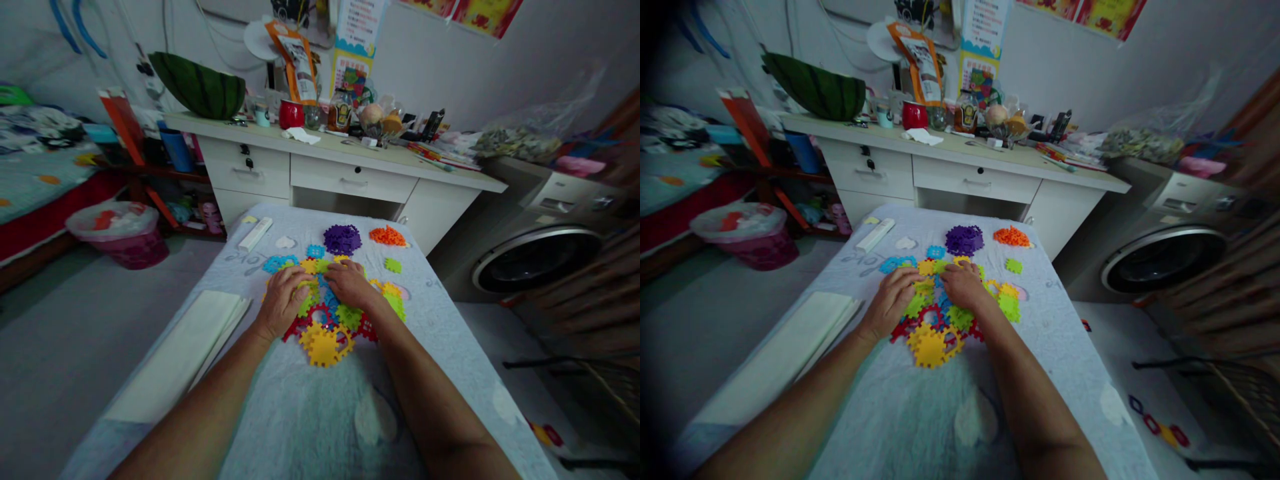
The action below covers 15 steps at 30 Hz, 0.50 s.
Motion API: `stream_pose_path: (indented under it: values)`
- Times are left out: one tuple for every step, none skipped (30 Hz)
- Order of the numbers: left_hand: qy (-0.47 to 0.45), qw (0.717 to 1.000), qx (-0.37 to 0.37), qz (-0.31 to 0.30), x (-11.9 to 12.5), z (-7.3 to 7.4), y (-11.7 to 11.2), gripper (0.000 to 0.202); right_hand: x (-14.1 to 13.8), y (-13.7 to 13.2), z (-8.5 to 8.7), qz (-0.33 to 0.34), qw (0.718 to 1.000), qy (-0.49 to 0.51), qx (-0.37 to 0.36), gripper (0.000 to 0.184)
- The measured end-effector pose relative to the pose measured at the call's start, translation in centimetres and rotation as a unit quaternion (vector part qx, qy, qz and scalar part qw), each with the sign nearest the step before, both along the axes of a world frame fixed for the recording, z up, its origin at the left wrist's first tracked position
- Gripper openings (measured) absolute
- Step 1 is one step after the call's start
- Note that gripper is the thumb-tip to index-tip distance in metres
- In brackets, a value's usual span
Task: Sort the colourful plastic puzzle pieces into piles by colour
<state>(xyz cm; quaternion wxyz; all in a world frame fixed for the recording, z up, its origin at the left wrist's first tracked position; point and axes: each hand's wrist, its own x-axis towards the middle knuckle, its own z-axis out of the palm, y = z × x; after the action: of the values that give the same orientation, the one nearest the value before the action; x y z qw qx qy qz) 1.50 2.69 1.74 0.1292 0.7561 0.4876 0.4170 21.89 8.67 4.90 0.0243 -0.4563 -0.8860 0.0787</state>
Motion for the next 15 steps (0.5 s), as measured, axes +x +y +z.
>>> stream_pose_path:
  values:
    - [0.011,1.0,0.003,0.028,-0.1,-0.3,0.2,0.037,0.4,0.3,0.2,-0.011,1.0,0.0,0.001,0.034]
    - [0.03,0.998,0.004,0.055,-0.2,-0.6,0.4,0.034,0.8,0.5,0.5,-0.016,1.0,0.004,-0.001,0.034]
    - [0.055,0.995,0.004,0.078,-0.3,-0.9,0.6,0.03,1.2,0.8,0.8,-0.015,1.0,0.013,-0.007,0.033]
    - [0.081,0.992,0.001,0.098,-0.3,-1.2,0.8,0.027,1.6,0.9,1.2,-0.01,0.999,0.026,-0.018,0.032]
    - [0.108,0.987,-0.002,0.117,-0.3,-1.4,0.9,0.024,2.0,1.0,1.7,0.0,0.999,0.04,-0.034,0.03]
    - [0.13,0.982,-0.006,0.134,-0.3,-1.6,0.9,0.023,2.4,1.0,2.1,0.012,0.997,0.053,-0.056,0.027]
    - [0.149,0.977,-0.01,0.15,-0.3,-1.7,0.9,0.022,2.8,1.0,2.5,0.024,0.994,0.063,-0.082,0.023]
    - [0.163,0.973,-0.014,0.163,-0.2,-1.8,0.9,0.022,3.0,0.8,2.9,0.035,0.991,0.067,-0.109,0.019]
    - [0.172,0.969,-0.019,0.175,-0.1,-1.9,0.8,0.024,3.1,0.7,3.3,0.044,0.988,0.065,-0.135,0.015]
    - [0.178,0.966,-0.024,0.184,-0.1,-1.9,0.7,0.026,3.2,0.4,3.6,0.051,0.984,0.057,-0.16,0.013]
    - [0.181,0.964,-0.028,0.192,0.0,-1.9,0.6,0.028,3.1,0.2,3.8,0.056,0.981,0.045,-0.179,0.014]
    - [0.183,0.962,-0.034,0.2,0.0,-1.9,0.6,0.031,2.9,0.0,3.9,0.058,0.979,0.03,-0.193,0.016]
    - [0.183,0.96,-0.04,0.207,0.0,-1.9,0.5,0.033,2.7,-0.2,3.9,0.056,0.978,0.014,-0.201,0.018]
    - [0.183,0.959,-0.044,0.212,0.0,-1.9,0.5,0.035,2.4,-0.3,3.9,0.052,0.978,0.0,-0.204,0.02]
    - [0.181,0.959,-0.047,0.215,-0.1,-1.9,0.5,0.037,2.1,-0.4,3.8,0.048,0.978,-0.011,-0.204,0.021]
